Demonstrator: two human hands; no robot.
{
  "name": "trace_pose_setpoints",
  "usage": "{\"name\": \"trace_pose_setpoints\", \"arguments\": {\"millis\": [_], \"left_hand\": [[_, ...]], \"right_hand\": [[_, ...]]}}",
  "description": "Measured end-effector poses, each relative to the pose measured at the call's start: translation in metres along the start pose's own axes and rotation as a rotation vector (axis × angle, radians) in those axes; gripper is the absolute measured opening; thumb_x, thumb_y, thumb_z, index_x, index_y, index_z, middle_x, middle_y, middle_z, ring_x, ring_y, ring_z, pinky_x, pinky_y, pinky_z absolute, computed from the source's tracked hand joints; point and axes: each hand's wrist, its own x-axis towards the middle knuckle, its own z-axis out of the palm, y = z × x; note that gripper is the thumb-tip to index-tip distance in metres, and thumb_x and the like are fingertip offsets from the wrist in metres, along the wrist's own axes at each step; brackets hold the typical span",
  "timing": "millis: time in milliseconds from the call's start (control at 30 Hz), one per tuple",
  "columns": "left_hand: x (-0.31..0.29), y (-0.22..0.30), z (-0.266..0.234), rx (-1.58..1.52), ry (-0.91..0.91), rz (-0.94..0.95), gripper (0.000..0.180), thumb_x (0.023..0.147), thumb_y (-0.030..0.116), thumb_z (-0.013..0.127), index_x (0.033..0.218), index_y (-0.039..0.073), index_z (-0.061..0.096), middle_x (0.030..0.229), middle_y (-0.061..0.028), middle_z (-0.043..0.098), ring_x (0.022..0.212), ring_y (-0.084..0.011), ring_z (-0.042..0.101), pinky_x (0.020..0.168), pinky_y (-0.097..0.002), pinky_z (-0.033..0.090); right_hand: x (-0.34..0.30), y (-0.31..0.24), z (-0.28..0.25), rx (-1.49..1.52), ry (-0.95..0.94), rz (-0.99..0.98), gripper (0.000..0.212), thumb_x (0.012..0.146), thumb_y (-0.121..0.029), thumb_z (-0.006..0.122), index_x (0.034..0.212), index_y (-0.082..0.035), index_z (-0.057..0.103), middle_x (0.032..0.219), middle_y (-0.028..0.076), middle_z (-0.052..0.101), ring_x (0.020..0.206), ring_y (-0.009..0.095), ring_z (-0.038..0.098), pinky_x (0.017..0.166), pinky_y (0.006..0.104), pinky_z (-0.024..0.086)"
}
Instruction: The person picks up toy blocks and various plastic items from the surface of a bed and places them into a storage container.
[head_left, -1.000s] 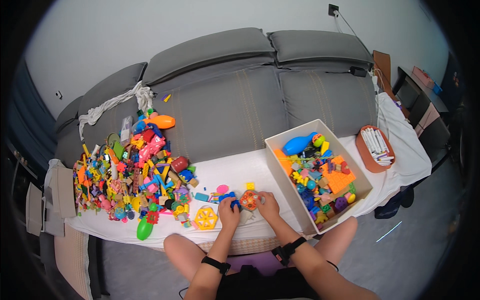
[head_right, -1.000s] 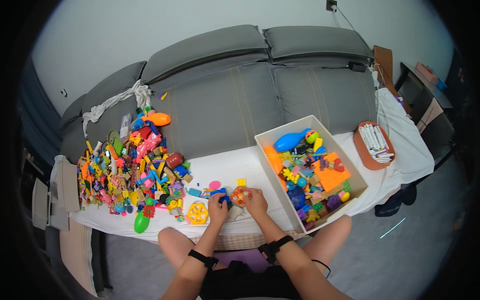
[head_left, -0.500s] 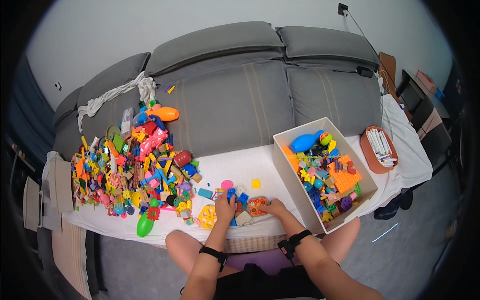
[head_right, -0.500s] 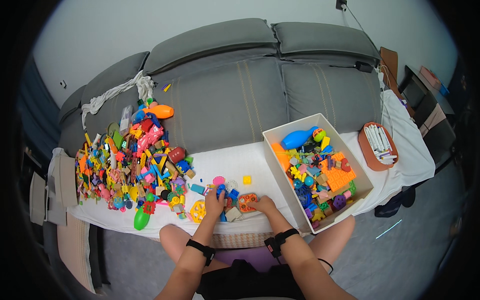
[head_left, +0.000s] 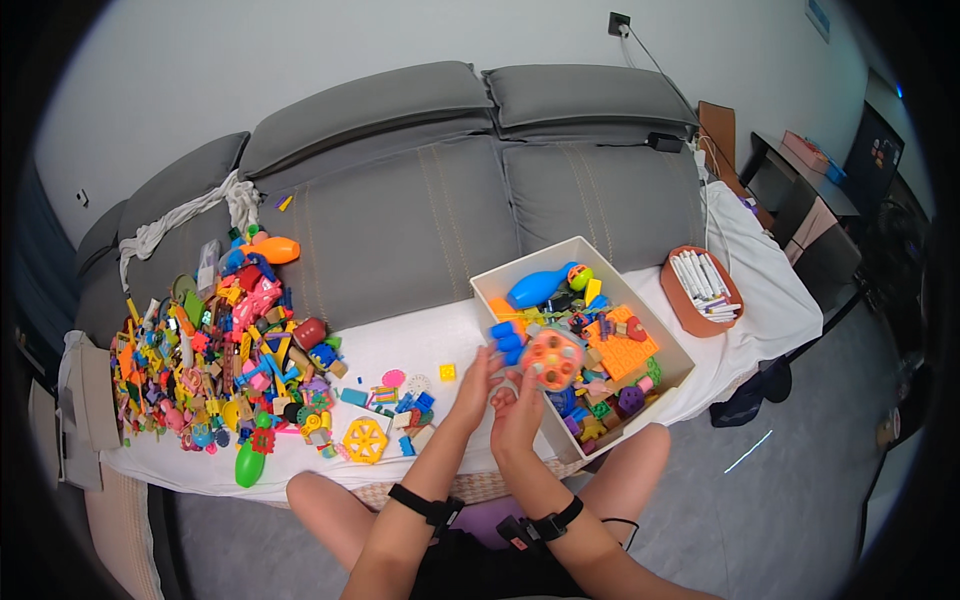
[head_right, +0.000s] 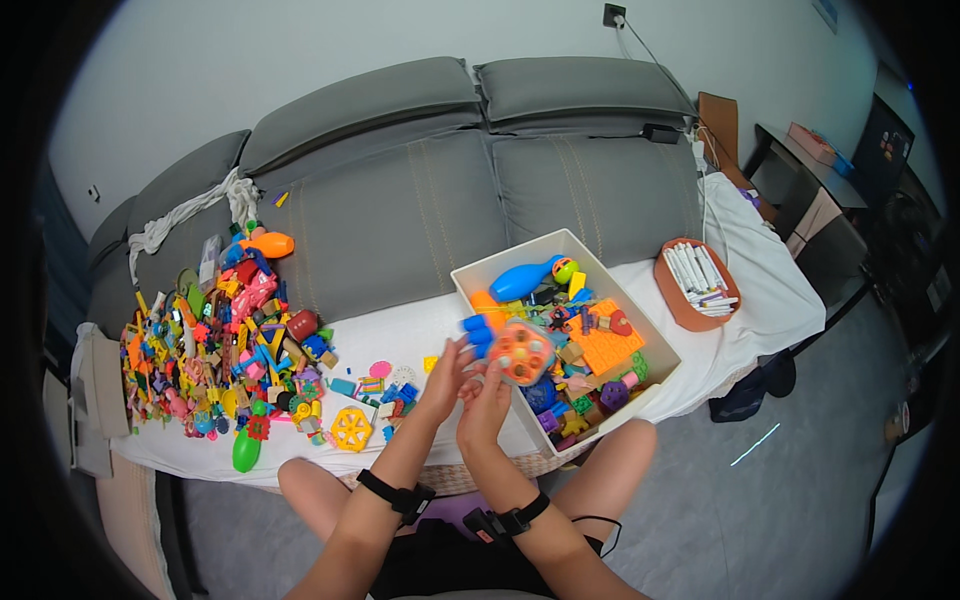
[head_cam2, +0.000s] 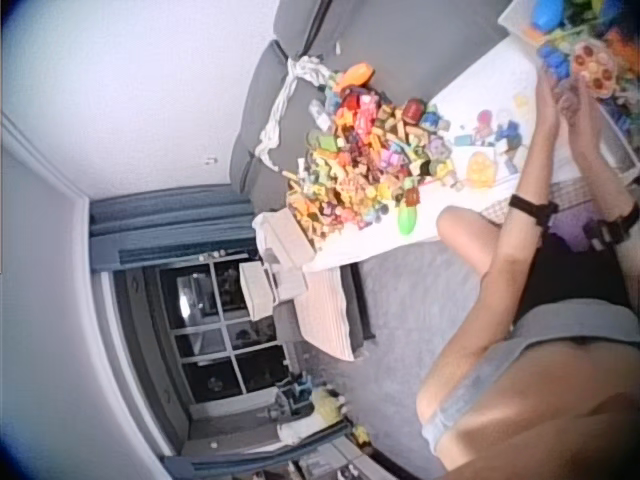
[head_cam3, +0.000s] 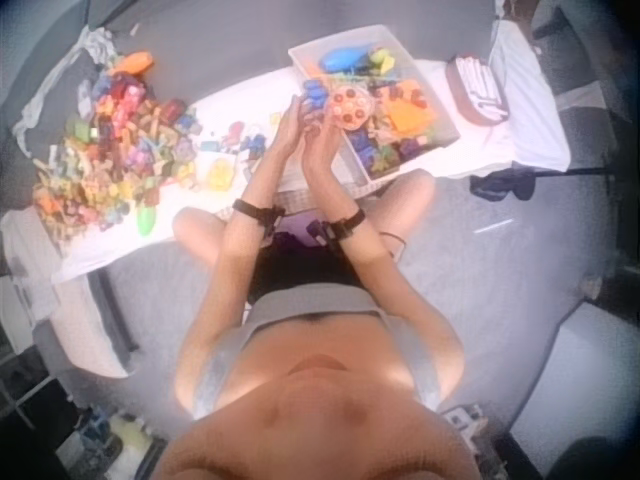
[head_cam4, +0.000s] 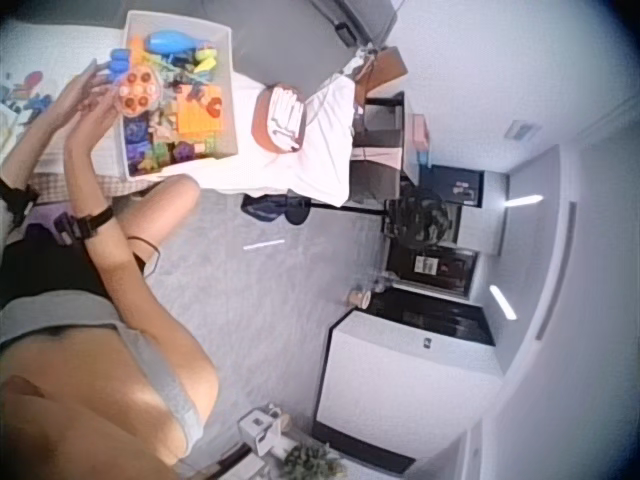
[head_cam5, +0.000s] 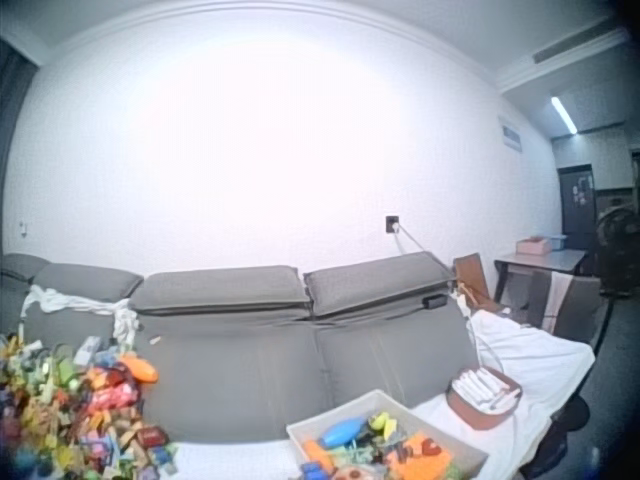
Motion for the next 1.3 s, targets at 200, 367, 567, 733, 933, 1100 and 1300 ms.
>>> {"name": "trace_pose_setpoints", "arguments": {"millis": [200, 367, 567, 733, 933, 1100, 1300], "left_hand": [[-0.015, -0.015, -0.012, 0.182, 0.025, 0.026, 0.048, 0.092, 0.043, 0.034, 0.124, 0.007, 0.043, 0.113, -0.0079, 0.055, 0.099, -0.0165, 0.052, 0.083, -0.0305, 0.042], [-0.048, -0.049, -0.096, 0.439, 0.296, 0.085, 0.024, 0.088, 0.018, 0.049, 0.107, 0.005, 0.056, 0.098, -0.0097, 0.06, 0.089, -0.0164, 0.056, 0.07, -0.028, 0.045], [-0.089, -0.046, -0.161, 1.013, 0.517, 0.35, 0.029, 0.072, 0.0, 0.052, 0.099, 0.008, 0.061, 0.096, -0.0141, 0.054, 0.085, -0.0289, 0.056, 0.07, -0.0327, 0.048], [-0.078, -0.055, -0.175, 1.309, 0.263, 0.301, 0.049, 0.07, 0.006, 0.058, 0.117, 0.02, 0.052, 0.118, -0.0176, 0.045, 0.098, -0.0351, 0.05, 0.081, -0.0408, 0.045], [-0.045, -0.055, -0.18, 1.383, 0.343, 0.227, 0.033, 0.076, 0.022, 0.061, 0.109, 0.021, 0.055, 0.107, -0.0155, 0.05, 0.093, -0.0338, 0.052, 0.075, -0.041, 0.047], [-0.043, -0.066, -0.186, 1.207, 0.614, 0.449, 0.019, 0.086, 0.021, 0.05, 0.103, 0.013, 0.054, 0.091, -0.0116, 0.055, 0.073, -0.0259, 0.058, 0.061, -0.0381, 0.048], [-0.02, -0.036, -0.131, 0.209, 0.869, 0.468, 0.02, 0.092, 0.019, 0.042, 0.105, 0.004, 0.046, 0.076, -0.0065, 0.057, 0.052, -0.0106, 0.052, 0.044, -0.0209, 0.042]], "right_hand": [[0.009, 0.015, -0.037, -0.108, 0.001, -0.075, 0.027, 0.089, -0.018, 0.05, 0.11, -0.003, 0.046, 0.087, 0.005, 0.053, 0.054, 0.009, 0.047, 0.046, 0.0223, 0.039], [0.042, 0.067, -0.062, -0.821, -0.357, 0.092, 0.02, 0.082, -0.014, 0.055, 0.099, -0.004, 0.057, 0.085, 0.006, 0.058, 0.054, 0.007, 0.05, 0.047, 0.0189, 0.04], [0.056, 0.139, -0.066, -1.589, -0.73, -0.44, 0.035, 0.073, -0.011, 0.057, 0.107, -0.015, 0.057, 0.106, 0.01, 0.055, 0.077, 0.025, 0.058, 0.067, 0.0353, 0.048], [0.064, 0.163, -0.064, -1.81, -0.907, -0.337, 0.038, 0.072, -0.014, 0.059, 0.109, -0.017, 0.055, 0.111, 0.011, 0.052, 0.085, 0.03, 0.057, 0.071, 0.0382, 0.048], [0.08, 0.15, -0.098, -1.601, -0.692, -0.325, 0.035, 0.071, -0.019, 0.064, 0.104, -0.014, 0.055, 0.099, 0.012, 0.054, 0.08, 0.032, 0.057, 0.069, 0.039, 0.047], [0.082, 0.14, -0.115, -1.263, -0.45, 0.121, 0.034, 0.073, -0.015, 0.067, 0.104, -0.006, 0.056, 0.09, 0.009, 0.058, 0.057, 0.013, 0.057, 0.051, 0.0253, 0.046], [0.024, 0.066, -0.044, -0.765, -0.268, -0.022, 0.034, 0.077, -0.008, 0.064, 0.109, -0.006, 0.052, 0.08, 0.006, 0.057, 0.057, 0.009, 0.055, 0.047, 0.0202, 0.043]]}}
